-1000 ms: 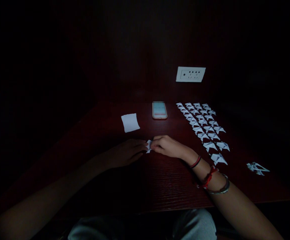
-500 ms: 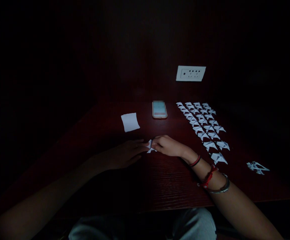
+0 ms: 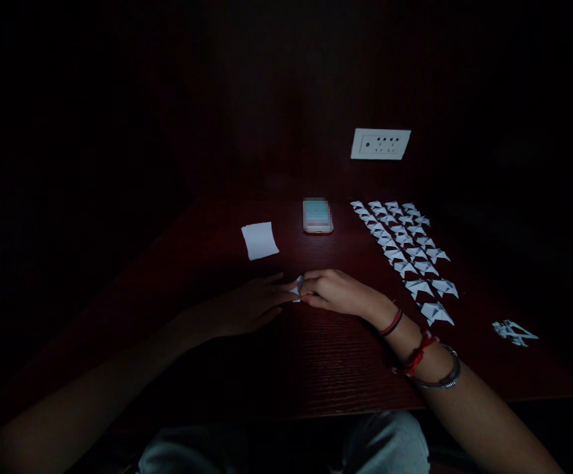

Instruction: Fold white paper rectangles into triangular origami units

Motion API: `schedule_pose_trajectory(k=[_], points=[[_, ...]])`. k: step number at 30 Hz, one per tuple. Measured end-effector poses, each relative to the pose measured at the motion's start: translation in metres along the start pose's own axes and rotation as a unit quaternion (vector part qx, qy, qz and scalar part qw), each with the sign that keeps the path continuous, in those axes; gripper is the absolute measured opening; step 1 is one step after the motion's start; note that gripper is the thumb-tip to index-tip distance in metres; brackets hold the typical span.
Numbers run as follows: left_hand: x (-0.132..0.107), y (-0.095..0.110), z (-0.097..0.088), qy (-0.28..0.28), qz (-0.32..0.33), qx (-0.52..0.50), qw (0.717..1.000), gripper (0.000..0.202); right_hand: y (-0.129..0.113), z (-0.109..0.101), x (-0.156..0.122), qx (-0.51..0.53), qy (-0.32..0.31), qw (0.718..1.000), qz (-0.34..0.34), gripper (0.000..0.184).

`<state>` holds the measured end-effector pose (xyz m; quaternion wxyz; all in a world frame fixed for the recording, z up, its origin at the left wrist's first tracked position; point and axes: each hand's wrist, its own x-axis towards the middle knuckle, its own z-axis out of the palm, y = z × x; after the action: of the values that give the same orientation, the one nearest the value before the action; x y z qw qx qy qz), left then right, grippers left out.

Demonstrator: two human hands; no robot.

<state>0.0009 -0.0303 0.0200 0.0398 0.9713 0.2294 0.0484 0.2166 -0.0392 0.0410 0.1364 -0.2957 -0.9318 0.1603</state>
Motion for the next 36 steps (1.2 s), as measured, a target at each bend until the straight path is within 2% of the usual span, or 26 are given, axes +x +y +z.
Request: schedule_pose_trajectory(k=[7, 15, 26, 36], points=[[0.002, 0.004, -0.007, -0.006, 0.018, 0.003, 1.0, 0.034, 0.002, 0.004, 0.0, -0.01, 0.007, 1.0, 0.003, 0.018], [0.003, 0.003, -0.006, -0.017, -0.012, 0.015, 1.0, 0.037, -0.005, 0.003, 0.001, -0.054, 0.012, 0.998, 0.017, 0.017], [-0.001, 0.006, -0.005, -0.019, -0.019, -0.002, 1.0, 0.036, 0.005, 0.005, 0.003, 0.015, -0.008, 1.0, 0.026, 0.016], [0.0, 0.006, -0.004, -0.024, -0.026, 0.006, 0.999, 0.034, 0.004, 0.004, 0.002, 0.005, -0.018, 1.0, 0.004, 0.018]])
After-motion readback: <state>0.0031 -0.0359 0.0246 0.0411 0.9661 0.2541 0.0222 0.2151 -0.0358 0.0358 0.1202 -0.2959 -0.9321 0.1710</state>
